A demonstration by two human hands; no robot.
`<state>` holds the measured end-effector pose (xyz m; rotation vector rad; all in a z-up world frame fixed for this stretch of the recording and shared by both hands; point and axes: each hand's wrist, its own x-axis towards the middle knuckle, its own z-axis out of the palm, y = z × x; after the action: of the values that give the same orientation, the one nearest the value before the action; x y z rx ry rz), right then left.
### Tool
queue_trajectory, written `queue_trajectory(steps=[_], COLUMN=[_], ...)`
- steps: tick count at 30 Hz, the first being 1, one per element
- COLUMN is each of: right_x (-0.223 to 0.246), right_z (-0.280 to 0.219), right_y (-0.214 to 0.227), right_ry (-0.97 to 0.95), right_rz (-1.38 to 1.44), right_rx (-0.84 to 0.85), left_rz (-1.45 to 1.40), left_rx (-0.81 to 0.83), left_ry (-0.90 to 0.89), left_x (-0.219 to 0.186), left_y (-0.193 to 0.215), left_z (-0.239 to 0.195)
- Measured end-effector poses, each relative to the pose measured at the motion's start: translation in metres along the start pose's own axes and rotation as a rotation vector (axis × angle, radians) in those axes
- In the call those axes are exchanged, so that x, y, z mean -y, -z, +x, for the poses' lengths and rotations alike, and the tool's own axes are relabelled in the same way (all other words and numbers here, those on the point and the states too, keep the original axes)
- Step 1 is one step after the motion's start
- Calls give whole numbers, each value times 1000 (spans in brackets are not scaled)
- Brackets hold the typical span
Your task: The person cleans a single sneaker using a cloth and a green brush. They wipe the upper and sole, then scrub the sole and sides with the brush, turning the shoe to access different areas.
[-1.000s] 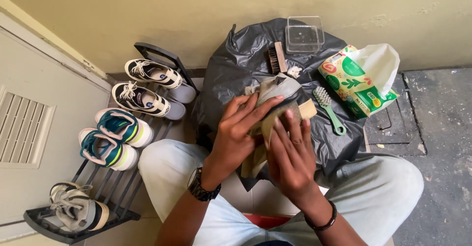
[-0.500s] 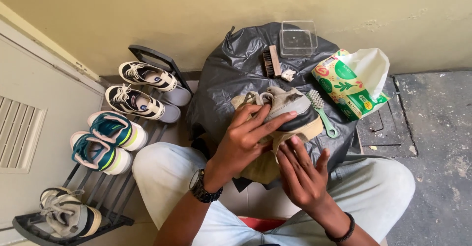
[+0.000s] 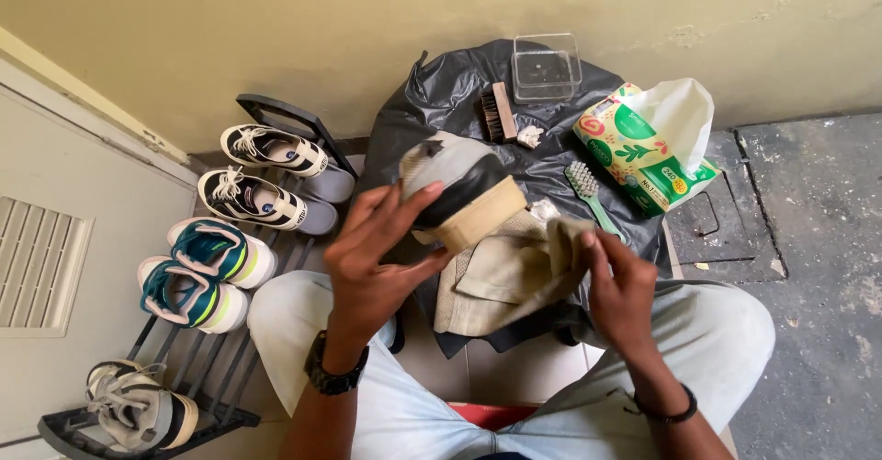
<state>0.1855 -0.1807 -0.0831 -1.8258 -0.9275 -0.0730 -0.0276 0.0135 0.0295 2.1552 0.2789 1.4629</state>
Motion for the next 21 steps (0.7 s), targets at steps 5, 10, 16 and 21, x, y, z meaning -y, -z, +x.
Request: queue_trajectory(steps=[5,10,16,21], right_x=[33,64,24,15], right_z=[49,71,82,90], right_y=[-17,-71,-72,-39], right_ry=[42,175,10,-282], right_rz=[168,169,175,411], right_rx=[-31,191,382,403], left_rz=[20,75,9,-168], left_rx=[-89,-148,-95,81], left_ry=[-45,-75,-121,-315], left_x=[-2,-10,2,12], left_y=[20,31,23,-14], left_z=[3,5,-1,-9])
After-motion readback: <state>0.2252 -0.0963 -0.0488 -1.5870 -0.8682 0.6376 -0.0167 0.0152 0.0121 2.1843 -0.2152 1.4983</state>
